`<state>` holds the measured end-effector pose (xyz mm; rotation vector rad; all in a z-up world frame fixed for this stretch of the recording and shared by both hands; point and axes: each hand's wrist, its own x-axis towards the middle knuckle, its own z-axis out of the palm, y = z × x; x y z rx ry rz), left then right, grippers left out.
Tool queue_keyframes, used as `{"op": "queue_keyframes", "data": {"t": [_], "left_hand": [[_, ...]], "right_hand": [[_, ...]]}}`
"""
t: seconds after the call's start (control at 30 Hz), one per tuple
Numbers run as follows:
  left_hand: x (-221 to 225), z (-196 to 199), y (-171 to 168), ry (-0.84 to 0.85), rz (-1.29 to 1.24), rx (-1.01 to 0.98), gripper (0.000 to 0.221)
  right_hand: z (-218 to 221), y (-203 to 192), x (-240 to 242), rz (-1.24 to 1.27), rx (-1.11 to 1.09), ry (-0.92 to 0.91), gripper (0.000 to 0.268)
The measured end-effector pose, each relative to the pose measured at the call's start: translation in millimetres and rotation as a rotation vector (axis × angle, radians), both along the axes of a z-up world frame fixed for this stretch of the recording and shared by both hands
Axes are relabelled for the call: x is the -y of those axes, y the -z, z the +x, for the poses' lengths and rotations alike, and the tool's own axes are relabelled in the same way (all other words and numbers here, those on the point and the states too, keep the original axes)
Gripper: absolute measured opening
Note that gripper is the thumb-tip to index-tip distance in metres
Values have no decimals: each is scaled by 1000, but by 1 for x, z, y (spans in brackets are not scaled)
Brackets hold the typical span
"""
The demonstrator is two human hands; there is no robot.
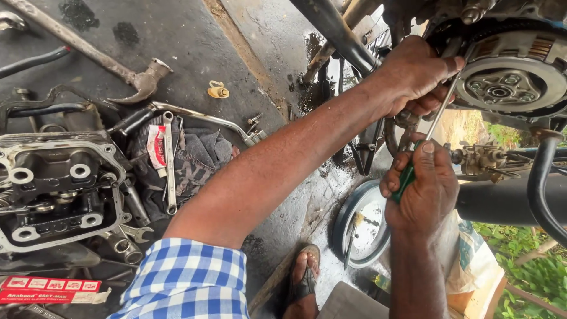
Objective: Repairing and servicing the engine components, specifically the clutch assembly, of a motorcycle.
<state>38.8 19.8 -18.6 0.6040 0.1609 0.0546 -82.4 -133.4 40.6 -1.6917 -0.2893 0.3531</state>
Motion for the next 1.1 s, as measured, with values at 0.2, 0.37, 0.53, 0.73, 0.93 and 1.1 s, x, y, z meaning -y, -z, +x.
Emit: {"op": "queue_keyframes", "data": {"t": [0.2, 0.37, 0.53, 0.73, 0.93, 1.1], "left_hand": [[1, -9, -5, -89, 104, 5, 28], [14, 27, 14, -139, 581, 96, 18], [29, 30, 13, -226, 1108, 92, 30], [31, 18, 29, -262, 682, 235, 36], [14, -15, 9, -86, 445, 180, 51], [42, 21, 20, -327, 922, 103, 45]], "right_hand": [[3, -2, 8, -84, 58, -14, 24], [11, 3, 12, -230, 197, 19, 26], [6, -5, 24, -424, 308, 28, 31], [14, 6, 37, -604, 461, 9, 36], [19, 10, 38, -539, 473, -34, 36], [22, 15, 37, -631, 485, 46, 37]]}}
